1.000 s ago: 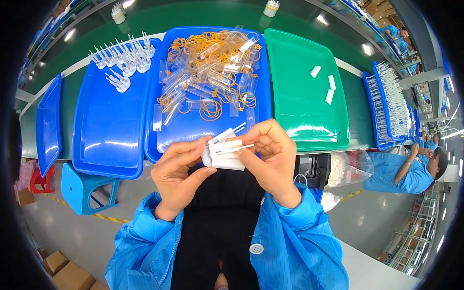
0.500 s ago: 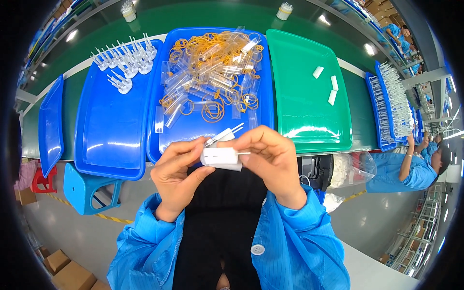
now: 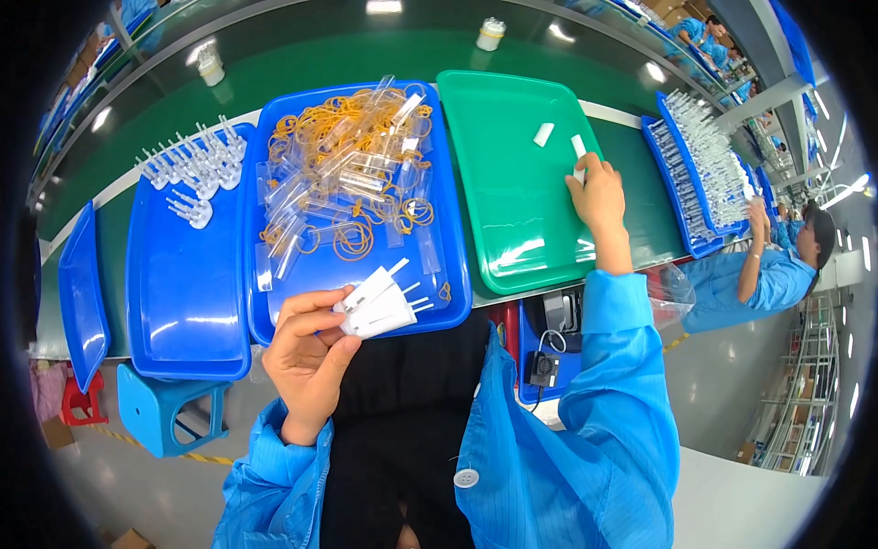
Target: The person assembles components by fitting white plastic pieces and clear tubes together by hand, secures the bundle with a rubber band, and places the assembled unit onto the work surface.
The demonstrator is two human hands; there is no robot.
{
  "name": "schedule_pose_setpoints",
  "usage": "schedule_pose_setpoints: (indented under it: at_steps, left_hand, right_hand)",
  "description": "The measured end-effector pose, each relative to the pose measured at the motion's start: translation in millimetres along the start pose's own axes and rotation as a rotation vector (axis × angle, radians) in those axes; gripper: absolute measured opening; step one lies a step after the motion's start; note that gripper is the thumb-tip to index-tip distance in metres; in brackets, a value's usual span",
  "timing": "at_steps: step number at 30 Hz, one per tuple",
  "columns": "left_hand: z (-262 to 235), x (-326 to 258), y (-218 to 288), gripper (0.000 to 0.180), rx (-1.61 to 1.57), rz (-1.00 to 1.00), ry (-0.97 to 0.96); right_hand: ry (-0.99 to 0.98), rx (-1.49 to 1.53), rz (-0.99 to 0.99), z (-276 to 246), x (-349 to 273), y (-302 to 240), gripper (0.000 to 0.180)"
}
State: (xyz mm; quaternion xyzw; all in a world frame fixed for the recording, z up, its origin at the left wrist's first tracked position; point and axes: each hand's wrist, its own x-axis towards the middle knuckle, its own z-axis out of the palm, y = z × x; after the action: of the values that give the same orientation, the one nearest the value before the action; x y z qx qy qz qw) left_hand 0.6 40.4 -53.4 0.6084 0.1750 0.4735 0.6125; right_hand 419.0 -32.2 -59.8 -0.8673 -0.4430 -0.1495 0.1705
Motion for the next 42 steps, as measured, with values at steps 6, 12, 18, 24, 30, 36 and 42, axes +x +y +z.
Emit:
schedule_pose_setpoints:
  at_steps: [6,12,18,24,30,36,42]
  left_hand:
    - [8,7,6,0.043,-0.014,-0.046,0.087]
    - [5,4,4,0.042,0.019,-0.009,0.059]
    - [6,0,8,0.043,0.003,-0.021,0.075]
    - [4,-1,8,0.045,-0.007,0.028,0.090]
    - [-3,-3,-1,0.045,0.020,0.077,0.079]
    - [-2,-3,1,0.045,-0.001,0.064,0.162]
    - [-2,-6,2,0.045,0.022,0.080,0.172]
  right_hand:
    - [-0.159,0.304,0.116,-5,-11,-23,0.023]
    - [-0.218,1.102,0.093,-44,-47,-112,0.013]
    - [-0.456,1.270,-0.014,-76,-83,-178,0.014]
    - [-0.570,1.430,-0.062,-78,-85,-192,0.017]
    - [-0.506,1.531,0.097,-70,-86,-207,0.010]
    - [-0.482,1.450,0.095,-70,-88,-213,0.011]
    - [-0.562,1.444,0.160,-67,-85,-211,0.008]
